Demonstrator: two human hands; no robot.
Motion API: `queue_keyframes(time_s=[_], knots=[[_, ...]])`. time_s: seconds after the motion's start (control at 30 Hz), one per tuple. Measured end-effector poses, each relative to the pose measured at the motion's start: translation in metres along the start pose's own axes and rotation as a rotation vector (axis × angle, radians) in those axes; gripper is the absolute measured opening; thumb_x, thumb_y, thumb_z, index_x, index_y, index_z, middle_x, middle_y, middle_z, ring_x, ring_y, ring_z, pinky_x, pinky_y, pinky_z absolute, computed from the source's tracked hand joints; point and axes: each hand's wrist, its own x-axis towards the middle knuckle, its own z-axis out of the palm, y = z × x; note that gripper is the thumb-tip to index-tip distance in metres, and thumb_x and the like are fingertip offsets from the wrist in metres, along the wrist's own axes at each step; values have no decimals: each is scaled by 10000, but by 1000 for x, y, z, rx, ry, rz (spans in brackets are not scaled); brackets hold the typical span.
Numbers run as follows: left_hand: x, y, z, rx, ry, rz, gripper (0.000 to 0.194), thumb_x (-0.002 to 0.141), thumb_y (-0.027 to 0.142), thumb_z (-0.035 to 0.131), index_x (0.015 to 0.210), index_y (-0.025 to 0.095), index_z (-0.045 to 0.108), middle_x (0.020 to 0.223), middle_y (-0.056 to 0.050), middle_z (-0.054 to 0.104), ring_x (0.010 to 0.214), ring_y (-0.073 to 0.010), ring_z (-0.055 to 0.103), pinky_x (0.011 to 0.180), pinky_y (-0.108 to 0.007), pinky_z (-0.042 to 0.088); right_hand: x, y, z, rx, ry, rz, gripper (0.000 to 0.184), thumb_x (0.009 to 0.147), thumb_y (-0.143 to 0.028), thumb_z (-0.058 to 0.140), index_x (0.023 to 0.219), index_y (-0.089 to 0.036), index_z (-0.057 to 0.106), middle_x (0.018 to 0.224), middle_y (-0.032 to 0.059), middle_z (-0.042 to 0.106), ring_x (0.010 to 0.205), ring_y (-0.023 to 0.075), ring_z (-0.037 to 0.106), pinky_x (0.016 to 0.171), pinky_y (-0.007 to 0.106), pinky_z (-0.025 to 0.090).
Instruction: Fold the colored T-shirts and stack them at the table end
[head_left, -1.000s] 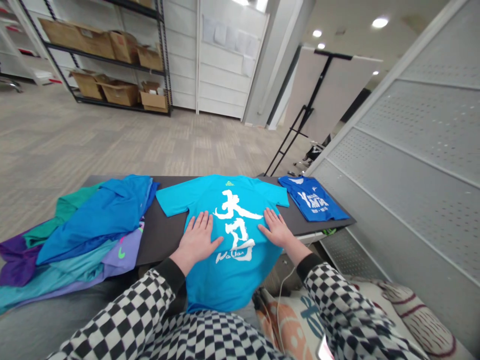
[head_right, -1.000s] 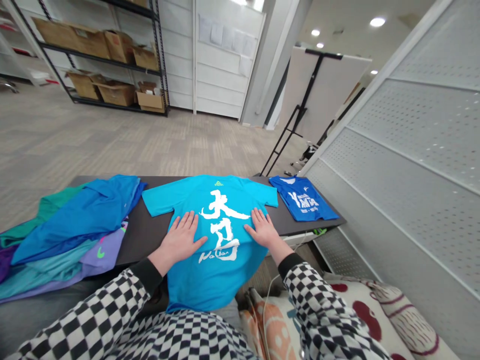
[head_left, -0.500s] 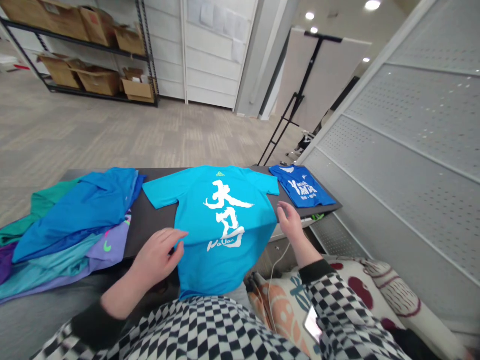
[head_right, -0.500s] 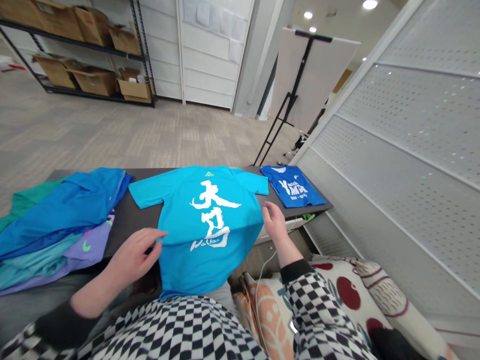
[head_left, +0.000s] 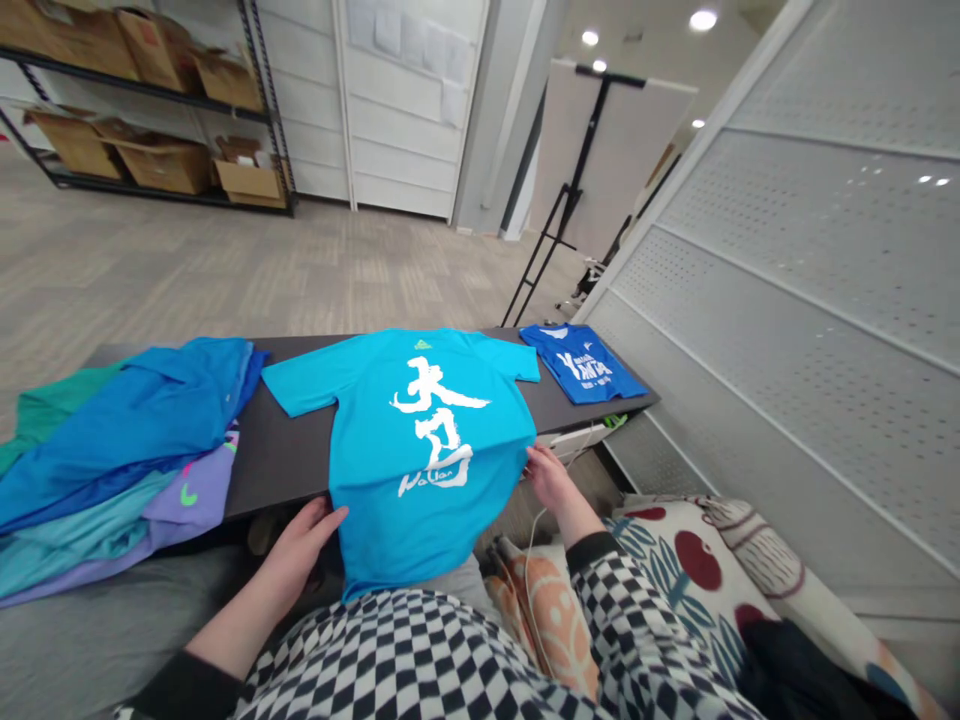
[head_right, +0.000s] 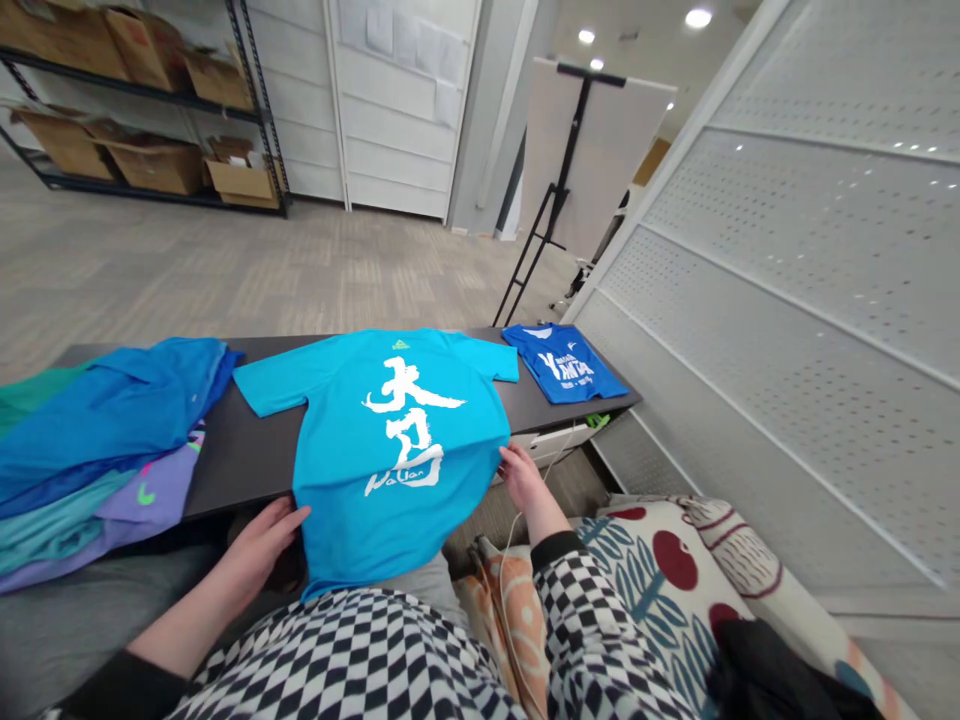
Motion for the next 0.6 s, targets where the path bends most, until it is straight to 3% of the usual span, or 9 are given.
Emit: queue_keyframes(time_s=[0.1, 0.3, 0.47, 0.6], knots=[[3, 6, 7, -73, -80, 23, 698, 766, 678, 920, 1233, 180, 776, 1383, -170, 799, 1361, -384, 717, 1157, -514, 582, -3, -3, -2, -8, -152, 46, 687, 867, -714, 749, 1382, -261, 702, 1337, 141, 813, 1281, 361, 746, 1066, 536, 600], [3, -7, -1, -101, -67, -6, 650, 766, 748, 896, 1066, 184, 777, 1108, -104, 844, 1051, -303, 780, 936, -406, 633, -17, 14, -24, 51, -316, 248, 597, 791, -621, 897, 1248, -254, 782, 1298, 141, 832, 1268, 353, 765, 1115, 552, 588], [-11, -7, -2, 42, -233, -70, 759, 726, 763, 904, 1184, 172, 775, 1025, -92, 829, 847, -250, 736, 699, -325, 547, -34, 30, -44, 108, -278, 313, 570, 795, -596, 928, 1215, -242, 775, 1294, 129, 832, 1159, 310, 795, 1076, 491, 602], [-20, -10, 4, 172, -321, -163, 690, 646, 777, 923, 948, 170, 796, 788, -60, 775, 685, -229, 655, 640, -332, 493, -46, 34, -56, 82, -226, 341, 569, 758, -597, 952, 1156, -249, 741, 1215, 112, 835, 1085, 306, 797, 981, 475, 626]])
